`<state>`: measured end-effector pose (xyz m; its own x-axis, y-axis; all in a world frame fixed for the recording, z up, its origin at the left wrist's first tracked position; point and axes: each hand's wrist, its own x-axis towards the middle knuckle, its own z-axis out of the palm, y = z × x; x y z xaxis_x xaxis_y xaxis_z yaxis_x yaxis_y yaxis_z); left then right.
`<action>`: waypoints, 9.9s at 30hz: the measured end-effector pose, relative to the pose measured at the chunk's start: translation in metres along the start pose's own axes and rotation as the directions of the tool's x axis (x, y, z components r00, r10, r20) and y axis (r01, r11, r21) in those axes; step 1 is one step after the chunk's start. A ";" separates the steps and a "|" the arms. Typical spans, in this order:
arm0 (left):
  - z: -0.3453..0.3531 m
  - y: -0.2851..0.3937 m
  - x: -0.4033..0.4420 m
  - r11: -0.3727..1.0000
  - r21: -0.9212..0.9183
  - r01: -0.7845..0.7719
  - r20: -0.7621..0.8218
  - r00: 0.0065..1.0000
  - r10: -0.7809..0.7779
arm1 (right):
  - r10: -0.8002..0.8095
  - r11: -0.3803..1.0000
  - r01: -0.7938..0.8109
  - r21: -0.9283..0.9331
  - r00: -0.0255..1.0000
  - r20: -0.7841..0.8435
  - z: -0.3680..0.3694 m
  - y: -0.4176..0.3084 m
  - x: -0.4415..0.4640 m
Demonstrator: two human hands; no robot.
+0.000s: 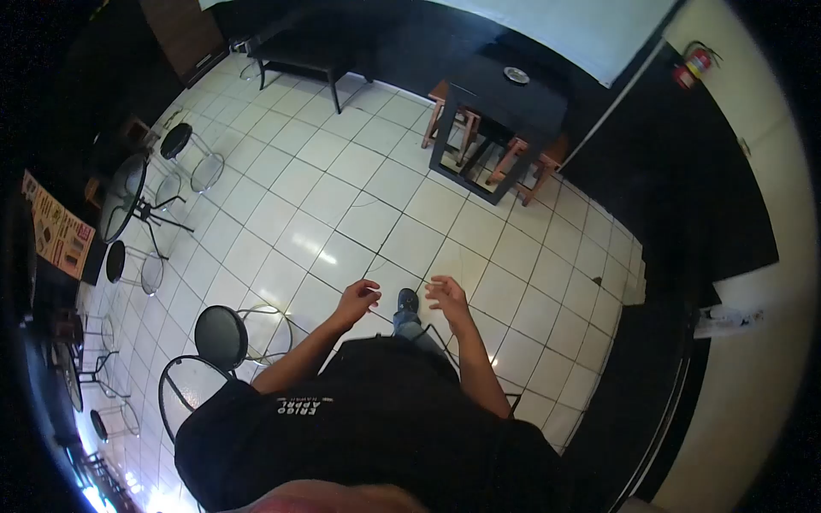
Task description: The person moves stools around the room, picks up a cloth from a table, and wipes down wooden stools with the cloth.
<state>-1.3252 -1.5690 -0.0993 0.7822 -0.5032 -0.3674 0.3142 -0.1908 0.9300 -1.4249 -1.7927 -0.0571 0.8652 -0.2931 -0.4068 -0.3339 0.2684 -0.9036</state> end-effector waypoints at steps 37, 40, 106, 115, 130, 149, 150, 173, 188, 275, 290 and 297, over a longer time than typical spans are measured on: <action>-0.383 0.315 0.675 0.987 -0.081 -0.139 -0.496 0.865 0.081 | 0.269 0.842 0.225 -0.490 0.612 0.744 0.327 -0.353 0.834; -0.426 0.340 0.717 0.984 -0.090 -0.156 -0.582 0.810 0.076 | 0.229 0.866 0.236 -0.441 0.597 0.769 0.369 -0.407 0.905; -1.576 0.468 1.338 0.962 0.007 0.274 -0.582 0.783 -0.218 | 0.546 0.799 -0.424 -0.427 0.809 0.218 1.258 -0.482 1.837; -1.635 0.399 1.477 0.869 0.173 0.463 -0.517 0.794 -0.320 | -0.124 0.836 0.039 -0.548 0.985 -0.120 1.268 -0.386 2.085; -1.682 0.369 1.639 0.254 -0.963 0.094 -0.107 0.729 -0.676 | 0.289 0.727 -0.109 -0.677 0.944 0.158 1.341 -0.430 2.176; -1.579 0.556 1.122 0.812 -0.455 -0.367 -0.837 -0.135 -0.530 | 0.514 0.858 -0.065 -0.510 0.136 0.847 1.636 -0.535 1.755; -1.561 0.571 1.089 0.849 -0.409 -0.335 -0.841 -0.221 -0.493 | 0.480 0.876 -0.053 -0.479 0.018 0.877 1.650 -0.560 1.719; -1.113 0.649 0.887 0.577 0.816 -0.027 0.029 -0.996 -0.087 | -0.046 0.899 -0.285 -0.332 -0.817 0.574 1.413 -0.610 1.177; -0.982 0.584 0.866 0.722 0.562 0.403 0.637 -0.768 -0.066 | 0.019 0.784 0.059 -0.618 -0.997 -0.071 1.279 -0.483 0.969; 0.122 -0.043 -0.112 0.884 -0.002 -0.467 0.302 -0.843 -0.444 | 0.569 0.786 0.618 -0.009 -0.717 0.402 0.413 0.117 -0.059; 0.154 -0.253 -0.255 0.501 -0.302 -0.811 -0.027 -0.518 -0.855 | 0.773 0.468 0.884 -0.004 -0.407 0.487 0.384 0.296 -0.088; 0.115 -0.332 -0.294 0.207 -0.182 -0.961 -0.141 -0.183 -0.973 | 0.825 0.399 0.913 -0.091 -0.314 0.471 0.420 0.389 -0.101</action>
<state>-1.7211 -1.4551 -0.2987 -0.3732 0.3966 -0.8387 -0.5885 0.5976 0.5445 -1.4853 -1.2729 -0.3112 -0.3708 0.7450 -0.5545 0.6225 -0.2437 -0.7437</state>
